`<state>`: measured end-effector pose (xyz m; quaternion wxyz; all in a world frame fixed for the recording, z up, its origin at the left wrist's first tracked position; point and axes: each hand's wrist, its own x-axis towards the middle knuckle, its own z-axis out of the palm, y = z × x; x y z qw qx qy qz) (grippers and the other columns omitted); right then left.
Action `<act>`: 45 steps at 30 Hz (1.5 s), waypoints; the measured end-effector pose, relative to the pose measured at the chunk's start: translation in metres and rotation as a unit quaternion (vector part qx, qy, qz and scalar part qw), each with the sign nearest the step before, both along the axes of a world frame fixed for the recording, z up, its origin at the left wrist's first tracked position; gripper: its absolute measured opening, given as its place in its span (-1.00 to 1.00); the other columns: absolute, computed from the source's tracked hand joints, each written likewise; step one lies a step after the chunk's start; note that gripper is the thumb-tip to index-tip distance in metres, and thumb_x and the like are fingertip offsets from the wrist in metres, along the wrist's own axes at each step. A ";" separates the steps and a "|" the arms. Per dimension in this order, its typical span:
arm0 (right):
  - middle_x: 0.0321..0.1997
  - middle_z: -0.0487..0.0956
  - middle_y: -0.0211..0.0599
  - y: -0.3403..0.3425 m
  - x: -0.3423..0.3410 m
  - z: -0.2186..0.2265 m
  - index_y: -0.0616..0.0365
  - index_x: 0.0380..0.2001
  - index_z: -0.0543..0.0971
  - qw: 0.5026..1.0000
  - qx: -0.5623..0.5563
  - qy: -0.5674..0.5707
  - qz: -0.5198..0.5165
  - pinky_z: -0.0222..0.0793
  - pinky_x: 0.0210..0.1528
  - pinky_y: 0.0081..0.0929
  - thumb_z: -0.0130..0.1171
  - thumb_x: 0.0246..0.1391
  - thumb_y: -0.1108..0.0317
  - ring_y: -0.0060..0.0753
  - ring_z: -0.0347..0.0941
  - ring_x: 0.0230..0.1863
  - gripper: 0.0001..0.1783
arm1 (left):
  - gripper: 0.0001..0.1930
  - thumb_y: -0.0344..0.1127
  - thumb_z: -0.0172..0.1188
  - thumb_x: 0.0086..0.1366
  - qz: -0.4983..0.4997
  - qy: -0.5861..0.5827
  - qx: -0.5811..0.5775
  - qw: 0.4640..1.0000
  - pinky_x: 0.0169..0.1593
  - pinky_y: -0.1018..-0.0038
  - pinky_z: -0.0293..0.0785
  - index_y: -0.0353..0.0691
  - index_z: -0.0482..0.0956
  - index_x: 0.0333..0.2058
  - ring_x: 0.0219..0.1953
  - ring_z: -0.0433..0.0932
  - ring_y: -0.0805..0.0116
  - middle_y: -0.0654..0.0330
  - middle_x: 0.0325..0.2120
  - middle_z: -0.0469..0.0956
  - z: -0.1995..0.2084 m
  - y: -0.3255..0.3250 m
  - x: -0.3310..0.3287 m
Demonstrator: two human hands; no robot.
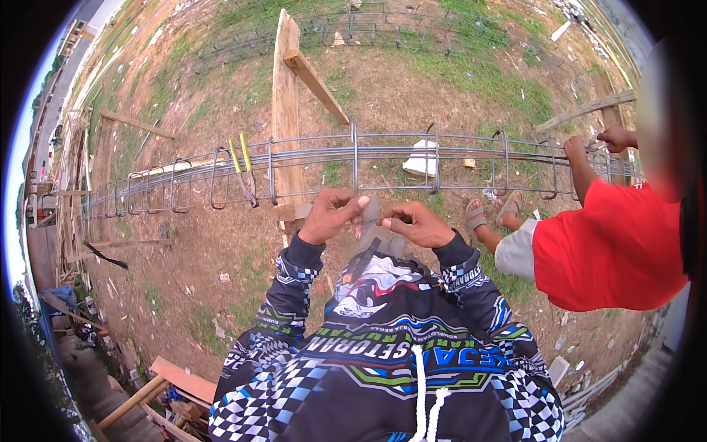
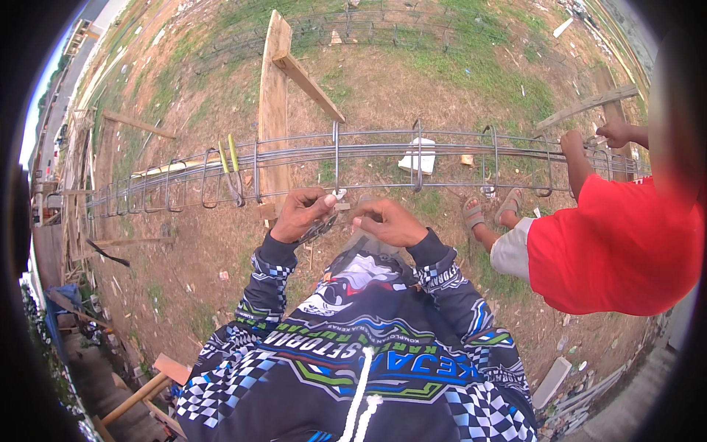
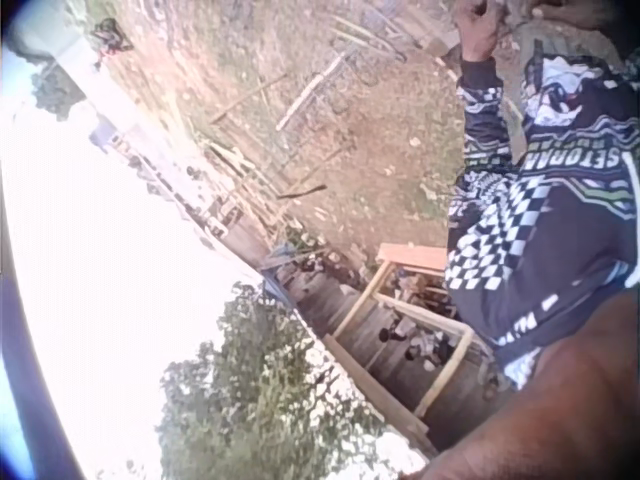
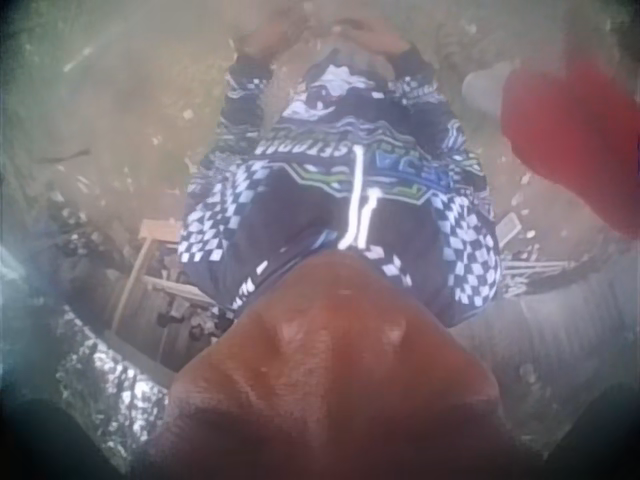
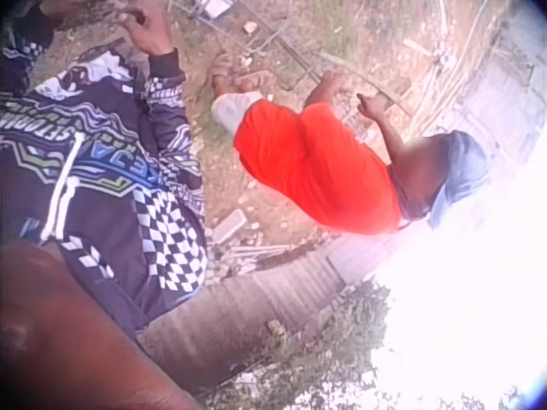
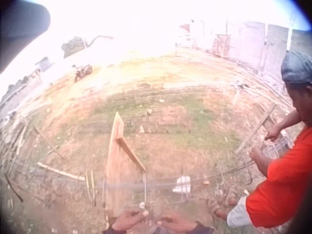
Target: The person uses a manual rebar tying tool to twist wire ties around intersections of a steel rebar cage. They repeatedly position the tool, rotate the handle to tighten the wire, and move along the cage to secure multiple joints.
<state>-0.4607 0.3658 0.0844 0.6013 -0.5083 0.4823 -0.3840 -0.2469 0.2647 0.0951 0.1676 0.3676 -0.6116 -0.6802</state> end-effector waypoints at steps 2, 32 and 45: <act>-0.55 0.49 -0.46 -0.011 -0.012 -0.012 0.20 -0.41 0.61 0.991 0.018 0.085 -0.097 0.24 -0.44 -0.51 0.25 0.12 0.23 -0.67 0.32 -0.50 -0.77 | -0.75 -0.23 0.24 0.30 -0.055 -0.002 -0.047 0.997 -0.24 0.52 0.45 -0.31 0.62 -0.18 -0.32 0.51 0.53 0.21 -0.35 0.60 0.002 -0.035 -0.002; -0.49 0.61 -0.07 -0.106 -0.031 -0.057 0.23 -0.39 0.65 0.907 0.083 0.334 -0.244 0.41 -0.31 -0.29 0.24 0.08 0.07 -0.10 0.55 -0.44 -0.63 | -0.63 -0.49 0.20 0.04 -0.183 -0.094 -0.358 0.911 -0.14 0.26 0.55 -0.32 0.60 -0.11 -0.27 0.62 -0.08 -0.13 -0.28 0.62 -0.138 -0.207 -0.046; -0.54 0.57 0.02 -0.065 0.042 -0.074 0.11 -0.34 0.63 0.901 0.002 0.431 0.035 0.42 -0.29 -0.01 0.22 0.04 0.01 0.13 0.55 -0.41 -0.64 | -0.65 -0.52 0.18 0.09 -0.166 -0.106 -0.320 0.927 -0.14 0.34 0.55 -0.25 0.61 -0.09 -0.26 0.64 0.03 -0.08 -0.28 0.64 -0.131 -0.193 -0.047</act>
